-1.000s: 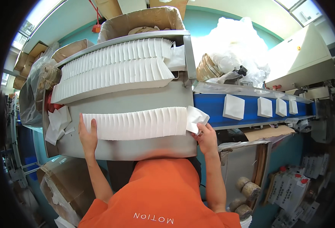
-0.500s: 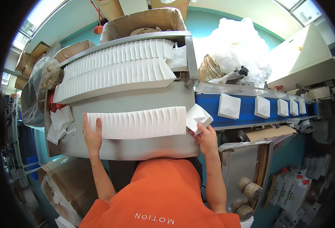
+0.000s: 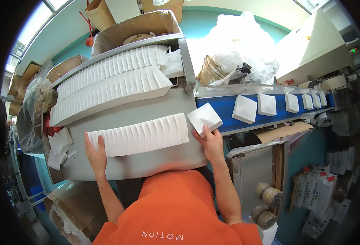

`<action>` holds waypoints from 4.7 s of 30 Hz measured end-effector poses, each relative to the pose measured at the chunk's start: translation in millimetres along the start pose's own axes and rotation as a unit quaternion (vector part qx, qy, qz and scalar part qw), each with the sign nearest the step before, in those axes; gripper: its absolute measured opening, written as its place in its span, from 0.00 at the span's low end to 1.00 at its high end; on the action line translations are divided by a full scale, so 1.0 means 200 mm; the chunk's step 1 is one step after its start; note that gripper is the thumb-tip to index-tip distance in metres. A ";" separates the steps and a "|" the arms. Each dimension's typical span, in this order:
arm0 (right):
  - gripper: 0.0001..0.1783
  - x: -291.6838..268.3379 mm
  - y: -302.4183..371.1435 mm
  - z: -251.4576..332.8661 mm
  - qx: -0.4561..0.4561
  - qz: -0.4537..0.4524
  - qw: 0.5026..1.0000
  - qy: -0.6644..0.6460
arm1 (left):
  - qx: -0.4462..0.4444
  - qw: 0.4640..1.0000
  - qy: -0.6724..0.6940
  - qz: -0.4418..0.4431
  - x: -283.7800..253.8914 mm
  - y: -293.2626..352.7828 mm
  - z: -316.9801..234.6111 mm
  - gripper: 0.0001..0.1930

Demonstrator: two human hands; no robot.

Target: Packing folded paper products from a production line into a conveyor system.

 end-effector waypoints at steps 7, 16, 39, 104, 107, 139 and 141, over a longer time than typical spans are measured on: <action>0.27 0.23 0.07 0.00 -0.158 0.028 0.940 0.302 | -0.009 1.000 -0.002 0.007 0.03 0.03 -0.03 0.35; 0.25 -0.01 -0.02 -0.02 -0.003 0.003 1.000 0.018 | 0.022 1.000 0.008 -0.003 0.05 0.04 -0.02 0.35; 0.26 0.18 0.04 -0.01 -0.024 0.109 0.978 0.176 | 0.020 0.999 0.026 0.022 0.11 0.08 -0.13 0.39; 0.25 0.06 0.04 -0.03 0.055 0.096 0.987 0.115 | -0.138 0.933 0.274 0.188 0.17 0.09 -0.16 0.36; 0.21 -0.05 0.03 0.00 0.036 0.146 0.977 0.150 | -0.147 0.929 0.281 0.189 0.16 0.09 -0.19 0.37; 0.22 -0.04 -0.01 0.04 0.024 0.005 0.999 -0.029 | 0.002 0.981 0.117 0.153 0.20 0.14 -0.28 0.50; 0.27 0.01 -0.04 0.05 -0.010 0.033 0.993 0.113 | 0.020 0.978 0.122 0.168 0.24 0.14 -0.30 0.52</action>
Point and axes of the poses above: each hand's wrist, its own y-axis away from the middle knuckle, its own x-axis out of the palm, z = x × y, the point moved 1 cm from there along -y, towards the middle knuckle, and after that the axes turned 12 degrees about y, right-handed, at the moved point
